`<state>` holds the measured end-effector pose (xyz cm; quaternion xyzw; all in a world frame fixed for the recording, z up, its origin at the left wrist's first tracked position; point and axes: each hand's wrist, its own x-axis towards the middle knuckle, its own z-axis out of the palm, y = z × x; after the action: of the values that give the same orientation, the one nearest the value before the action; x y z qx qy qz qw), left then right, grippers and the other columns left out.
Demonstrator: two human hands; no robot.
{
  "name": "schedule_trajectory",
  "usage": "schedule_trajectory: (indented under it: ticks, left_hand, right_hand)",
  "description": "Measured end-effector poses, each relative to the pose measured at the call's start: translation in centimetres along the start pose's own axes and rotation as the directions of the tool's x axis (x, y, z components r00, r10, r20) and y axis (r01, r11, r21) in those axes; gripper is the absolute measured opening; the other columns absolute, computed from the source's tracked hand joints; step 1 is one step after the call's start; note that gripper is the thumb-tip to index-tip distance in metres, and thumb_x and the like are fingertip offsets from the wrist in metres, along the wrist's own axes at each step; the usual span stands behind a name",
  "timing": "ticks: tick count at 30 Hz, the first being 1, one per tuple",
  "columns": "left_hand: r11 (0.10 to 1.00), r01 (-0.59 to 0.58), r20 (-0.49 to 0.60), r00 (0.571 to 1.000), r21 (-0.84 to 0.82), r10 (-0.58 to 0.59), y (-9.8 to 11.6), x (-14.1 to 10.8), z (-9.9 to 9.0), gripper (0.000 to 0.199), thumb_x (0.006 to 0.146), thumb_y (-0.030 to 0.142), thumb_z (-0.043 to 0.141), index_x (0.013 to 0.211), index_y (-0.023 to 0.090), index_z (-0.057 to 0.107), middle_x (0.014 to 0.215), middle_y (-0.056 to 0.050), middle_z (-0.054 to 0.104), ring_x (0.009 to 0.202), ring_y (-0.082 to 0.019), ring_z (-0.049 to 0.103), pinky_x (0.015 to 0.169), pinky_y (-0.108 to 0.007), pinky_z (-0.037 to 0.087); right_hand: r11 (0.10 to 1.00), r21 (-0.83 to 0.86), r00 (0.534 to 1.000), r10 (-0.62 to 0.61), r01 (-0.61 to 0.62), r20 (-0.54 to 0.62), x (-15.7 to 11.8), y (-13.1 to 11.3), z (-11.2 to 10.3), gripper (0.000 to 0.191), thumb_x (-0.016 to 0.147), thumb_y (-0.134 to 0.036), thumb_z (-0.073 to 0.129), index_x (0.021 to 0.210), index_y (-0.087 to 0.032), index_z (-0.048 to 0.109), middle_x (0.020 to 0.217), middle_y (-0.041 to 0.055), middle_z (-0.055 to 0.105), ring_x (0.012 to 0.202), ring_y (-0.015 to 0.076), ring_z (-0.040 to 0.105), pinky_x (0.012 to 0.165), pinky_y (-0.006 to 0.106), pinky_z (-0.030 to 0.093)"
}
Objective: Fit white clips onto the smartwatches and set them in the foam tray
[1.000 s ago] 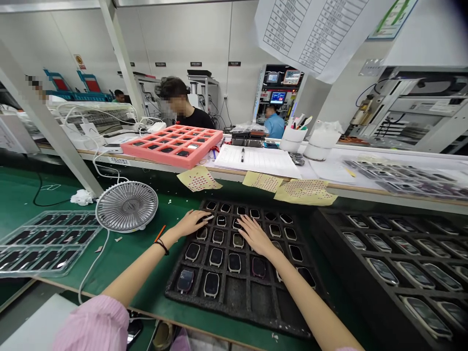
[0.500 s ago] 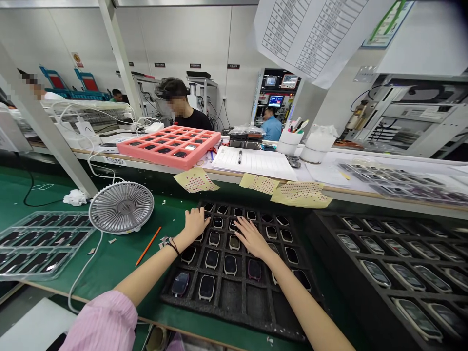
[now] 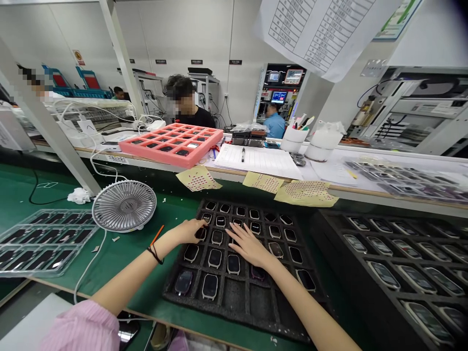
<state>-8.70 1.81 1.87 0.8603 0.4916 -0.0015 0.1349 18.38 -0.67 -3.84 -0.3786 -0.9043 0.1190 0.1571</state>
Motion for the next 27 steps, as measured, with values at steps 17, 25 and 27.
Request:
schedule_trajectory:
  ticks: [17,25,27]
  left_hand:
    - [0.955,-0.269,-0.099,0.961,-0.125,0.258,3.5,2.8,0.7,0.041,0.066,0.020,0.068,0.106,0.022,0.063,0.107,-0.006,0.069,0.098,-0.024,0.065,0.085,-0.029,0.048]
    - [0.969,-0.241,-0.026,0.971,-0.048,0.240,4.0,3.4,0.3,0.050,0.062,0.016,0.073,0.111,0.022,0.067,0.109,-0.007,0.071,0.100,-0.028,0.066,0.086,-0.032,0.048]
    - [0.959,-0.261,-0.059,0.965,-0.113,0.256,4.2,3.3,-0.1,0.049,0.065,0.019,0.074,0.113,0.023,0.066,0.112,-0.006,0.070,0.102,-0.026,0.065,0.086,-0.029,0.048]
  right_hand:
    - [0.875,0.030,0.876,-0.483,0.483,0.001,-0.9,-7.9,1.4,0.038,0.095,-0.031,0.043,0.128,-0.017,0.053,0.135,0.0107,0.055,0.130,0.0204,0.045,0.111,0.041,0.031]
    - [0.861,-0.044,0.843,-0.505,0.506,-0.186,-0.7,-7.8,1.7,0.029,0.093,-0.020,0.041,0.112,-0.013,0.062,0.113,0.0117,0.069,0.105,0.0191,0.063,0.095,0.034,0.049]
    - [0.857,-0.066,0.827,-0.511,0.511,-0.234,-0.6,-7.8,1.7,0.028,0.092,-0.018,0.042,0.110,-0.012,0.063,0.110,0.0119,0.070,0.105,0.0200,0.062,0.092,0.033,0.050]
